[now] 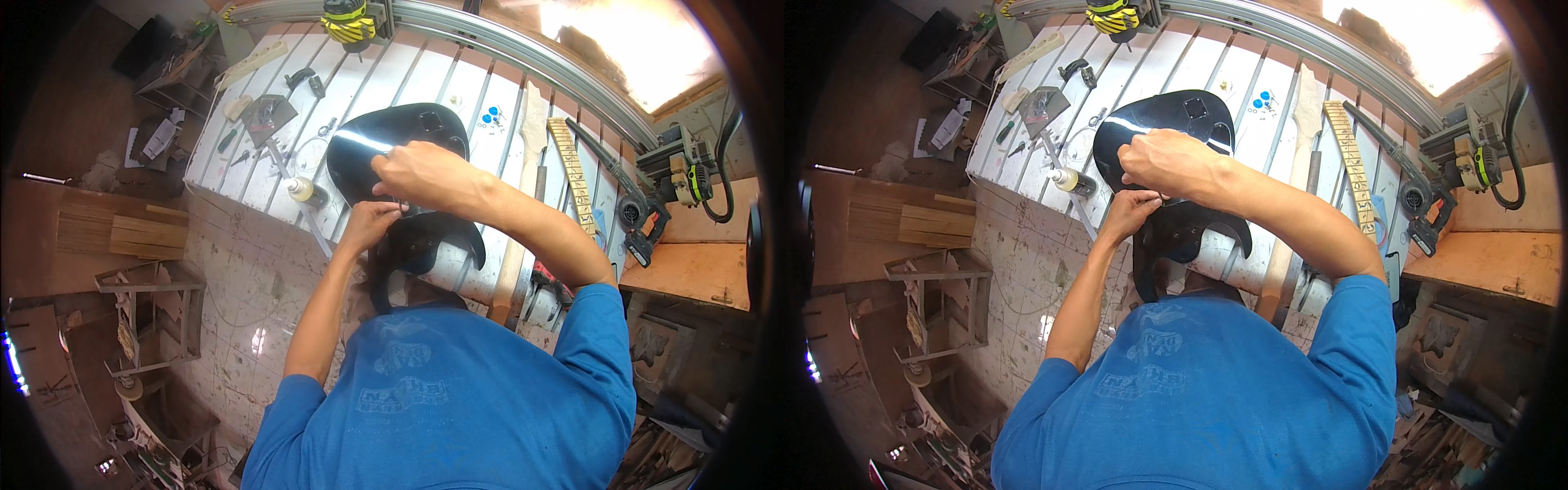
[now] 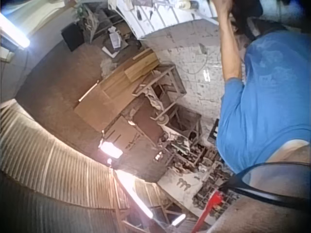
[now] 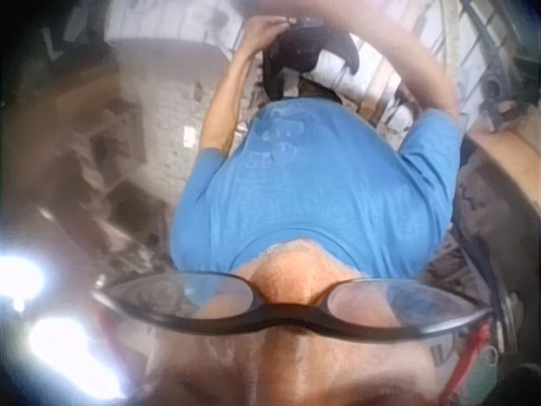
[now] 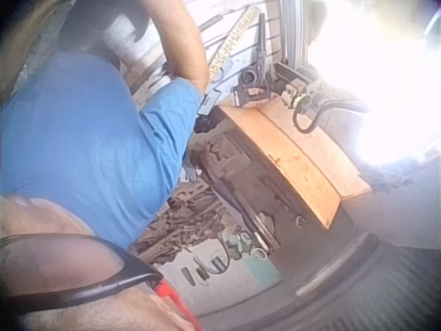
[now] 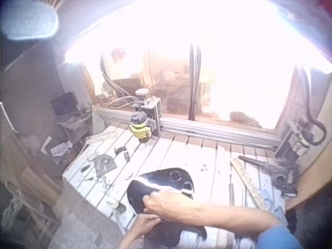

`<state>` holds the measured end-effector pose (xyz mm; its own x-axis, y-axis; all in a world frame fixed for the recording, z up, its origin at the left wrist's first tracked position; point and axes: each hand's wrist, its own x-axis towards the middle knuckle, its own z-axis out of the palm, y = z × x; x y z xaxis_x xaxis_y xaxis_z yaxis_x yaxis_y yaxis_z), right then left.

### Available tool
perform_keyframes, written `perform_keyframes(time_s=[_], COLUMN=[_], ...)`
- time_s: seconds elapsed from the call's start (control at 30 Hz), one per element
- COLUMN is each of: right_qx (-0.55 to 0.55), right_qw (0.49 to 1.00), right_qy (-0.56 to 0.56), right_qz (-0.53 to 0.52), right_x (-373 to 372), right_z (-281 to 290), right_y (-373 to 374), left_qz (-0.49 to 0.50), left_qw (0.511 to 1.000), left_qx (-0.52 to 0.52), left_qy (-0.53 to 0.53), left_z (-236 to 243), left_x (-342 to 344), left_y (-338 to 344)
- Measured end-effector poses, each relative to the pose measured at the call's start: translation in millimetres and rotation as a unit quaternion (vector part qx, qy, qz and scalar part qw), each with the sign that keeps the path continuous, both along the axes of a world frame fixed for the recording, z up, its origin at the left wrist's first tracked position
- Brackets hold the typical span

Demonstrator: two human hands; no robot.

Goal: The person solders wires and installs electronic components into the body of an electric guitar using a soldering iron and wire cutters. They then turn the guitar over and use a screwdriver to attach a metal plate to the back of the instrument.

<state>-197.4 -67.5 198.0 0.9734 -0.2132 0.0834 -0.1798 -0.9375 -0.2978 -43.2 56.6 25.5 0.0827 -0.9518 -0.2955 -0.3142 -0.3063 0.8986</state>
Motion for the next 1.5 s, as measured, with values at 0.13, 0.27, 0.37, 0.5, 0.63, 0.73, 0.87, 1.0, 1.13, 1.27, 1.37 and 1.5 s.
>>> perform_keyframes(time_s=[0.13,0.27,0.37,0.5,0.63,0.73,0.87,1.0,1.13,1.27,1.37,1.5], right_qx=[-0.021,-0.03,-0.035,-0.027,-0.021,-0.033,-0.058,-0.075,-0.057,-0.043,-0.042,-0.056], right_qw=[1.0,1.0,0.999,1.0,1.0,0.999,0.998,0.995,0.998,0.998,0.998,0.994], right_qy=[0.002,0.003,0.004,0.009,0.013,0.015,0.01,0.005,0.012,-0.014,-0.001,-0.028], right_qz=[0.004,0.008,0.012,0.004,0.0,-0.01,-0.032,-0.062,-0.016,0.042,0.045,0.087], right_x=[2.1,7.1,8.4,8.3,10.0,12.0,13.5,14.2,14.8,12.7,10.1,6.2], right_z=[3.1,4.1,2.9,4.3,5.7,6.3,9.9,6.9,0.8,-1.8,-0.3,0.2], right_y=[1.5,-2.4,-3.7,-4.1,-2.9,-2.2,1.5,4.7,2.8,1.6,-0.7,-0.6], left_qz=[-0.014,-0.006,-0.005,-0.008,-0.009,-0.009,-0.01,-0.015,-0.012,-0.009,-0.004,0.001], left_qw=[1.0,0.999,0.997,0.998,0.998,0.998,0.997,0.996,0.997,0.996,0.996,0.998], left_qx=[0.006,-0.042,-0.071,-0.058,-0.066,-0.06,-0.079,-0.082,-0.062,-0.079,-0.079,-0.065], left_qy=[-0.021,0.005,0.016,0.025,0.024,0.021,-0.001,-0.021,-0.036,-0.038,-0.035,-0.021], left_z=[14.8,-10.1,-17.9,-19.2,-21.6,-20.2,-16.3,-13.2,-9.3,-7.8,-7.1,-3.2], left_x=[-2.4,1.3,1.9,2.4,3.1,3.4,2.0,1.7,0.2,-0.1,-2.0,-3.4], left_y=[0.0,1.4,1.7,2.1,2.0,1.5,1.7,1.3,1.6,4.4,5.2,5.6])
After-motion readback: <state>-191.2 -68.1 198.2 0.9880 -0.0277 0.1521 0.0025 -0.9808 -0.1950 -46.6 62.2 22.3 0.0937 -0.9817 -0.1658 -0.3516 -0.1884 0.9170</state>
